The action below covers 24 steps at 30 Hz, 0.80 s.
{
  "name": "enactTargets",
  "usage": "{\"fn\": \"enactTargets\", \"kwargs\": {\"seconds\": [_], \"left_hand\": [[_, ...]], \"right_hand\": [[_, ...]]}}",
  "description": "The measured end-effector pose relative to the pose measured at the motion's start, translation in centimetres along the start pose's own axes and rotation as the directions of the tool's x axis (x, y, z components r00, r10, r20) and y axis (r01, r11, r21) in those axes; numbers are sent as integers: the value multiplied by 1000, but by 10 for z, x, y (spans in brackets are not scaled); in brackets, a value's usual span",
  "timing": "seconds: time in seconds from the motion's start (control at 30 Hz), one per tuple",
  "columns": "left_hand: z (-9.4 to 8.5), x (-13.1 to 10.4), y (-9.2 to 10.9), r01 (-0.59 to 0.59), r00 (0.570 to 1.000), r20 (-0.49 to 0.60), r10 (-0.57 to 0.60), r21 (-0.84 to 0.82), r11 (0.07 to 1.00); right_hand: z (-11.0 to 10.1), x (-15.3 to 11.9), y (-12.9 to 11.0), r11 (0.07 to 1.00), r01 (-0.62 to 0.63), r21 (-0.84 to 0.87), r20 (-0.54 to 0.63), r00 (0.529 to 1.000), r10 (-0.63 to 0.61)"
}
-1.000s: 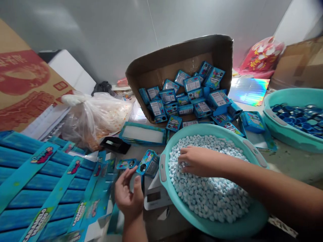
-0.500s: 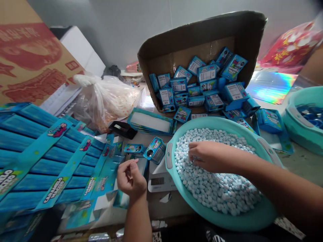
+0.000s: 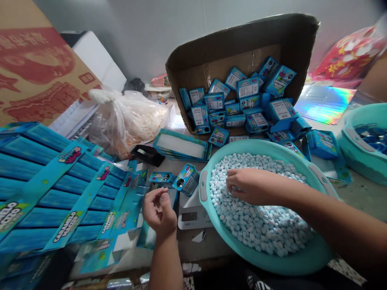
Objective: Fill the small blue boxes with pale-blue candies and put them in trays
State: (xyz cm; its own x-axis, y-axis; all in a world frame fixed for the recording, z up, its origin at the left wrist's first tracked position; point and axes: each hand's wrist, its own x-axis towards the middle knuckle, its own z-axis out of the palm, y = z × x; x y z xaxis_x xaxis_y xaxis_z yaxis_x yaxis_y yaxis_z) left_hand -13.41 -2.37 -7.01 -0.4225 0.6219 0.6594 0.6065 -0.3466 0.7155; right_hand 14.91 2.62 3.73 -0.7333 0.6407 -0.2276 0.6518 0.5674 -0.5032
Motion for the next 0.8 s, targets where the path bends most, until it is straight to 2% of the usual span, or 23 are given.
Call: {"fn": "enactTargets", "kwargs": {"seconds": [0.07,0.13,0.17,0.23,0.27,0.3,0.37,0.4,0.43,0.47,0.57,0.63,0.7,0.8], "left_hand": [[2,-1,-1,21,984,177,-26,27,999],[5,-2,0,4,936,351,-38,96,995],[6,-2,2,-11,916,400,-41,127,992],[6,0,7,-106,921,389,29,177,978],[5,2,11,-194,926,361,113,198,961],[3,5,17,-305,906,369,210,223,926],[1,13,29,-521,801,473,367,249,816],[0,18,35,-598,740,534,408,246,763],[-1,22,40,-642,699,574,427,239,728],[-1,25,44,-669,680,584,444,245,702],[1,29,51,-704,678,554,482,303,643],[3,28,51,-733,652,555,516,287,617],[5,26,51,-760,628,523,576,252,600],[9,25,52,-762,619,547,563,243,601]], "right_hand": [[0,0,-1,1000,2,-3,-6,1000,-2],[-1,0,-1,1000,11,7,-7,1000,-11],[-2,1,-2,1000,13,16,-5,1000,-13],[-3,0,-3,1000,7,28,4,1000,-7],[-4,0,-3,1000,-3,29,8,1000,3],[-5,0,-4,1000,-14,27,14,1000,14],[-6,-1,-5,999,-33,18,22,999,32],[-6,-1,-5,999,-37,13,21,999,37],[-6,-1,-5,999,-40,10,20,999,39],[-6,-1,-5,999,-38,8,16,999,38],[-6,-2,-4,1000,-23,1,2,1000,23],[-5,-2,-4,1000,-18,-1,-2,1000,18],[-6,-3,-4,1000,-24,4,2,1000,24],[-5,-3,-4,1000,-31,5,2,1000,31]]}}
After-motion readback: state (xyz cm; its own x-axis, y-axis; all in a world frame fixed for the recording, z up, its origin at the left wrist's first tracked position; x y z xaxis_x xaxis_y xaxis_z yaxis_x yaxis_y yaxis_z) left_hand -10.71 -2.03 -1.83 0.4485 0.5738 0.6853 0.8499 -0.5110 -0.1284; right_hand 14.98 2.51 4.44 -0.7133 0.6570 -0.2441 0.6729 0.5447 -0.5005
